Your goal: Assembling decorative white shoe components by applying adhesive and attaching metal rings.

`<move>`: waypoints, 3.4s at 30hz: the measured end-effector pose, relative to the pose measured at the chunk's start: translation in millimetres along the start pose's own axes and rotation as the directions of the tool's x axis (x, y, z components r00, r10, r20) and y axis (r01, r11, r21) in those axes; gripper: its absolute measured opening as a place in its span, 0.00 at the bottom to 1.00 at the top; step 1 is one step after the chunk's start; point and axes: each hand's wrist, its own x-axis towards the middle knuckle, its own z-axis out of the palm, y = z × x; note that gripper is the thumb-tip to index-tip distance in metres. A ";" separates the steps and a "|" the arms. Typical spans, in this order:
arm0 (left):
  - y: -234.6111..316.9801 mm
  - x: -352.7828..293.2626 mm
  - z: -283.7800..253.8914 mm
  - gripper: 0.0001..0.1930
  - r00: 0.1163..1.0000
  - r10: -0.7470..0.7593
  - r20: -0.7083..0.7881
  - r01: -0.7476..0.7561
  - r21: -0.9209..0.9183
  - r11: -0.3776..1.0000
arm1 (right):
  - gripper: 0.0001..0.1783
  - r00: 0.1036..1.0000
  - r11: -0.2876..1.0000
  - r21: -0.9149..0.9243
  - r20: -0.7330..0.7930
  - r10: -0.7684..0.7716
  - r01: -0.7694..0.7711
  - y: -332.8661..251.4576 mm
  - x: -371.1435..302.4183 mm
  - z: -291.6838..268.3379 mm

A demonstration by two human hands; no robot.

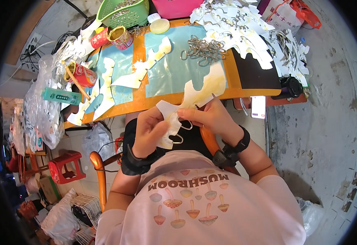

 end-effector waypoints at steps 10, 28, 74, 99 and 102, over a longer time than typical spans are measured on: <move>-15.0 4.3 1.3 0.13 0.984 -0.159 -0.083 0.126 -0.308 0.943 | 0.08 0.968 0.867 0.472 -0.097 0.232 -0.160 48.9 -4.8 -3.0; -30.5 6.5 -18.4 0.38 0.863 -0.466 -0.194 0.377 -0.368 0.850 | 0.08 0.985 0.748 -0.641 0.120 -0.124 0.172 -37.0 25.0 1.9; -6.7 13.1 -23.3 0.11 0.963 -0.241 0.116 0.152 0.505 0.850 | 0.08 0.785 0.582 -0.663 0.616 0.067 0.471 -53.9 49.1 -7.0; -39.3 17.2 -47.6 0.10 0.955 -0.186 -0.233 0.242 0.246 0.939 | 0.21 0.678 0.219 -0.950 -0.312 -0.665 -0.222 120.8 -75.3 -231.6; -33.6 12.2 -48.0 0.11 0.964 -0.195 -0.180 0.225 0.165 0.960 | 0.21 0.680 0.230 -0.939 -0.344 -0.648 -0.255 127.5 -74.0 -244.6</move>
